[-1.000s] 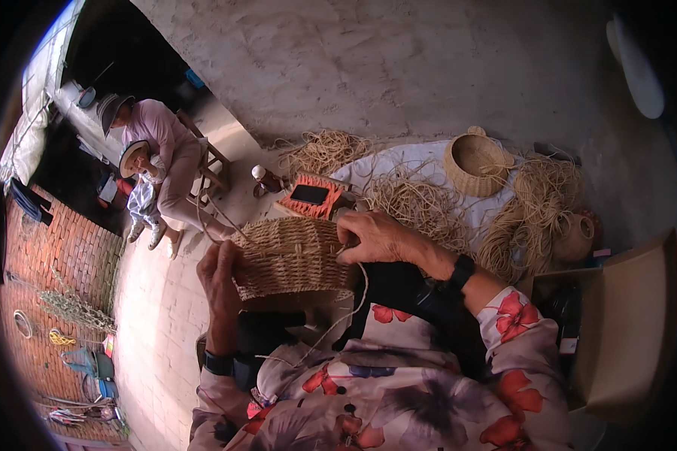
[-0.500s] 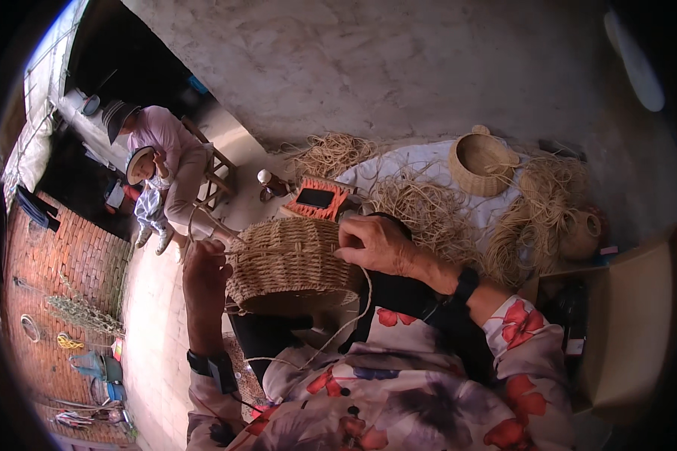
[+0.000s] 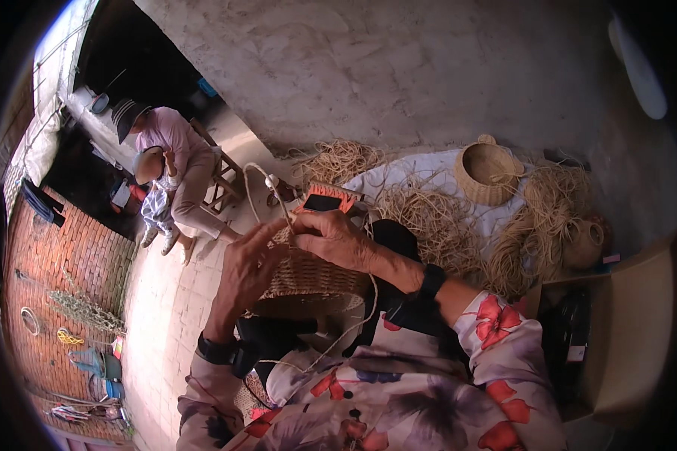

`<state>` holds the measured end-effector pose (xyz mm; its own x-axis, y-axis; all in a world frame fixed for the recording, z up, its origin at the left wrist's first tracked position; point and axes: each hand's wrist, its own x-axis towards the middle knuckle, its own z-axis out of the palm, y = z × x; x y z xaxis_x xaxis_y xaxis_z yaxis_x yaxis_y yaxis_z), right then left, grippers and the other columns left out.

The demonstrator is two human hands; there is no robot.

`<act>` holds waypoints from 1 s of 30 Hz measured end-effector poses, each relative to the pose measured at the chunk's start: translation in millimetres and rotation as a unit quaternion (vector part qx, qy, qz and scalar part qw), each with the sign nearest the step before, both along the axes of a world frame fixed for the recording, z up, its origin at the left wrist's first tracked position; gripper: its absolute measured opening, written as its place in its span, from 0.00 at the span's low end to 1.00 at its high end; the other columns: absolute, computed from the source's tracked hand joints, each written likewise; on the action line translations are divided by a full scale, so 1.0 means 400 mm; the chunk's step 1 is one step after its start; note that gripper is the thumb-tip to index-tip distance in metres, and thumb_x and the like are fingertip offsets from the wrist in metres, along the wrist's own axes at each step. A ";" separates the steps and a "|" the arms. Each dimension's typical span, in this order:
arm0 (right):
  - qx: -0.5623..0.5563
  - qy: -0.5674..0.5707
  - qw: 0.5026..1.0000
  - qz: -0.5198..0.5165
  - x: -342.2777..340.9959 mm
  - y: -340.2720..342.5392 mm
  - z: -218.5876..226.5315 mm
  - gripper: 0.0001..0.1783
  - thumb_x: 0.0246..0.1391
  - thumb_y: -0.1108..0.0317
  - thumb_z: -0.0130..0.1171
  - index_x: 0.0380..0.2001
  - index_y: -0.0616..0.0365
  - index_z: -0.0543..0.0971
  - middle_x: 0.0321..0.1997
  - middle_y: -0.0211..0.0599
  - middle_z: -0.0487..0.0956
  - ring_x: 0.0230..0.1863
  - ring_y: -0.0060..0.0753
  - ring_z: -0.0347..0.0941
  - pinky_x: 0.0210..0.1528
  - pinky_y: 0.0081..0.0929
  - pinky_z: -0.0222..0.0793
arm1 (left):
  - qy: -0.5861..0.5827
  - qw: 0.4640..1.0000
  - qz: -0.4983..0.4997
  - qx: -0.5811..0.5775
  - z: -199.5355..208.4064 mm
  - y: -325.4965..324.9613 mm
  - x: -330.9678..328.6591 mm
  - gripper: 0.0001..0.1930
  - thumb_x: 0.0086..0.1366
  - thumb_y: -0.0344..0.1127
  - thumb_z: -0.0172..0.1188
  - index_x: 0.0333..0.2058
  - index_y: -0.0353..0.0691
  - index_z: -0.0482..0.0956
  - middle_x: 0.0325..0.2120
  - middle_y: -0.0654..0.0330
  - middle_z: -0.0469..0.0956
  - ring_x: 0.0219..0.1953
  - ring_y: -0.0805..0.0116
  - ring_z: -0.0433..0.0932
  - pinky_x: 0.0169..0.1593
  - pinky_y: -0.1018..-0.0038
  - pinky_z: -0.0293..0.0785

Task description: Weaving a small basket from straw or natural fibers.

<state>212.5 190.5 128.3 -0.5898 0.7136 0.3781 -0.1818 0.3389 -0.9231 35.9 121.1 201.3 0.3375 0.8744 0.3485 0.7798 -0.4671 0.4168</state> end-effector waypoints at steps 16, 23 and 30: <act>0.119 -0.152 0.979 -0.060 0.111 0.073 -0.159 0.21 0.59 0.58 0.49 0.52 0.58 0.71 0.49 0.48 0.74 0.53 0.44 0.70 0.55 0.34 0.63 | 0.175 0.956 0.120 0.204 0.174 -0.046 -0.312 0.02 0.57 0.21 0.55 0.28 0.34 0.73 0.24 0.54 0.70 0.29 0.57 0.72 0.32 0.67 0.68; 0.097 -0.175 0.979 -0.036 0.095 0.073 -0.159 0.25 0.59 0.54 0.48 0.54 0.59 0.69 0.50 0.48 0.72 0.54 0.44 0.68 0.56 0.36 0.62 | 0.174 0.961 0.122 0.176 0.135 -0.076 -0.320 0.07 0.51 0.23 0.66 0.31 0.39 0.82 0.38 0.58 0.78 0.26 0.67 0.80 0.24 0.77 0.76; 0.120 -0.166 0.978 -0.034 0.088 0.063 -0.148 0.25 0.57 0.55 0.49 0.54 0.58 0.68 0.51 0.48 0.71 0.54 0.44 0.68 0.55 0.36 0.63 | 0.191 0.966 -0.017 0.171 -0.002 -0.018 -0.042 0.05 0.49 0.29 0.63 0.27 0.44 0.81 0.27 0.64 0.75 0.30 0.65 0.73 0.34 0.69 0.69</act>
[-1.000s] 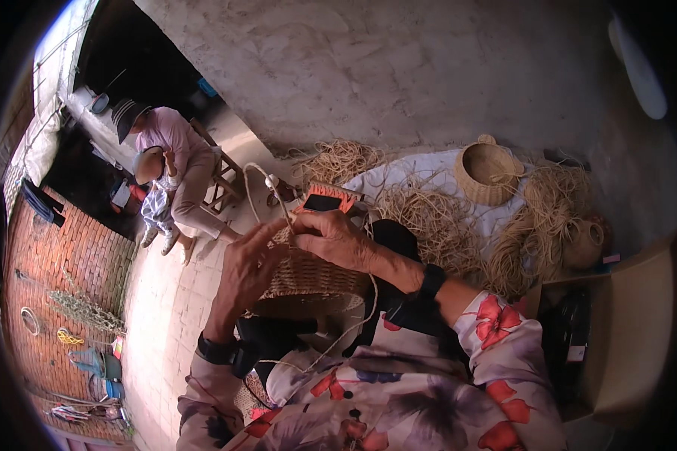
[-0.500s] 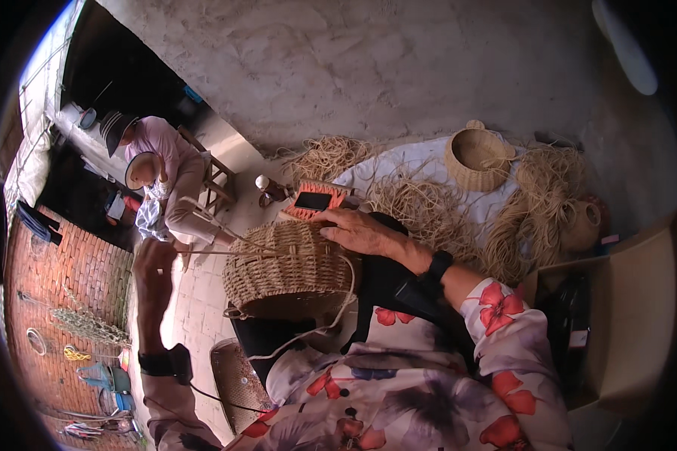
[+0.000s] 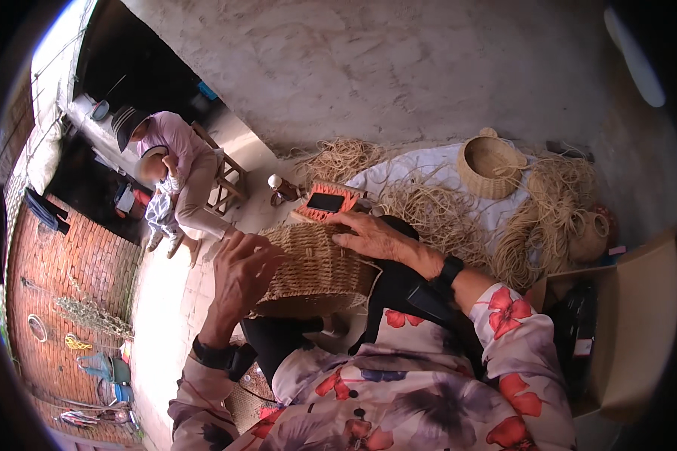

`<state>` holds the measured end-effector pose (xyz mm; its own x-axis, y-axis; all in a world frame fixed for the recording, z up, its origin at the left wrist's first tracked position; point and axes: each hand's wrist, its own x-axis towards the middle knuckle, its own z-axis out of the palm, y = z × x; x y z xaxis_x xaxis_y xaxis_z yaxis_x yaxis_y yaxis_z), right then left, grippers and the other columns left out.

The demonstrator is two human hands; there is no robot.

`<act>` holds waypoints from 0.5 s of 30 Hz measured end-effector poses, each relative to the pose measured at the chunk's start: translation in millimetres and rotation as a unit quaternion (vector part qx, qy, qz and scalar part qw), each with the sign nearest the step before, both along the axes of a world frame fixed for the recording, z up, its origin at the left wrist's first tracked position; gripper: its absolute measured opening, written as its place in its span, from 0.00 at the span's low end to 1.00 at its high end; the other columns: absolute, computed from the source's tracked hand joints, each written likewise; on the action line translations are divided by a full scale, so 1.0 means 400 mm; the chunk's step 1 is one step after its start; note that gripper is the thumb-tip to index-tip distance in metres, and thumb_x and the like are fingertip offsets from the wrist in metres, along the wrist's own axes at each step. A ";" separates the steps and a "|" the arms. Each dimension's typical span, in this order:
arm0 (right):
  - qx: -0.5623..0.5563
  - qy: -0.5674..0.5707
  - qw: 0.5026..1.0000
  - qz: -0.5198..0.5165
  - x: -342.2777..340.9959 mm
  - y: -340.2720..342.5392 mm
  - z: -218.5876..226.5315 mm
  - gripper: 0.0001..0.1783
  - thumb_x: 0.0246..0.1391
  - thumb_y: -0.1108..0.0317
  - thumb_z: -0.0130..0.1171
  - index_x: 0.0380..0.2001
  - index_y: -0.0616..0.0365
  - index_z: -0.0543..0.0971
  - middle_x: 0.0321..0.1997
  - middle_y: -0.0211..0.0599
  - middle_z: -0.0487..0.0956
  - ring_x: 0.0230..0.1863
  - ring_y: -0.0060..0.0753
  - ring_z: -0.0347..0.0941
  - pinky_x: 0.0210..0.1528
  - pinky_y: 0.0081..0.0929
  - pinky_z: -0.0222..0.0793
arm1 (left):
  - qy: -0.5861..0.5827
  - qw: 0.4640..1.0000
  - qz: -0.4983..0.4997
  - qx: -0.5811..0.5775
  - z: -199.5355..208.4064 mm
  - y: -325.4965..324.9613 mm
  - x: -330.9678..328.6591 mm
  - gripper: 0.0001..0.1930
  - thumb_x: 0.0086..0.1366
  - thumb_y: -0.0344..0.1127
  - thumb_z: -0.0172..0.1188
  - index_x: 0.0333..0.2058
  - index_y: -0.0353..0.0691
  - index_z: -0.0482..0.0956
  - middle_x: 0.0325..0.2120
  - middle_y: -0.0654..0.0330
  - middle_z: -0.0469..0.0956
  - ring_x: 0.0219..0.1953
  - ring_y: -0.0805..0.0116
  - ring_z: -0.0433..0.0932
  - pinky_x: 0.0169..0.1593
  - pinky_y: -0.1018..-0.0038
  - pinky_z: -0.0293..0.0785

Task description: Weaving a small basket from straw or natural fibers.

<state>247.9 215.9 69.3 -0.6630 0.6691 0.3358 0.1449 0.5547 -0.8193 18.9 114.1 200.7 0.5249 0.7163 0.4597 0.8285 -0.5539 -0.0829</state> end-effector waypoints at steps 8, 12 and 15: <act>-0.005 0.026 1.000 0.007 0.006 0.005 -0.016 0.25 0.57 0.56 0.50 0.55 0.57 0.68 0.51 0.47 0.70 0.55 0.43 0.67 0.57 0.35 0.62 | 0.024 0.993 0.039 -0.108 0.012 0.025 0.031 0.03 0.51 0.29 0.61 0.25 0.41 0.76 0.24 0.59 0.74 0.31 0.57 0.75 0.32 0.64 0.70; -0.001 0.025 1.000 0.004 -0.001 0.012 -0.029 0.24 0.57 0.57 0.51 0.54 0.60 0.68 0.51 0.50 0.72 0.55 0.45 0.68 0.56 0.36 0.63 | -0.030 0.988 0.023 -0.149 -0.001 0.031 0.019 0.03 0.52 0.27 0.61 0.26 0.38 0.75 0.22 0.57 0.73 0.27 0.55 0.75 0.30 0.65 0.69; -0.014 0.030 0.999 0.014 0.004 0.013 -0.024 0.25 0.57 0.57 0.51 0.54 0.60 0.68 0.51 0.49 0.72 0.55 0.44 0.68 0.56 0.35 0.62 | -0.049 0.987 0.009 -0.154 -0.001 0.021 -0.003 0.04 0.52 0.26 0.61 0.28 0.38 0.75 0.22 0.56 0.73 0.27 0.55 0.75 0.30 0.65 0.70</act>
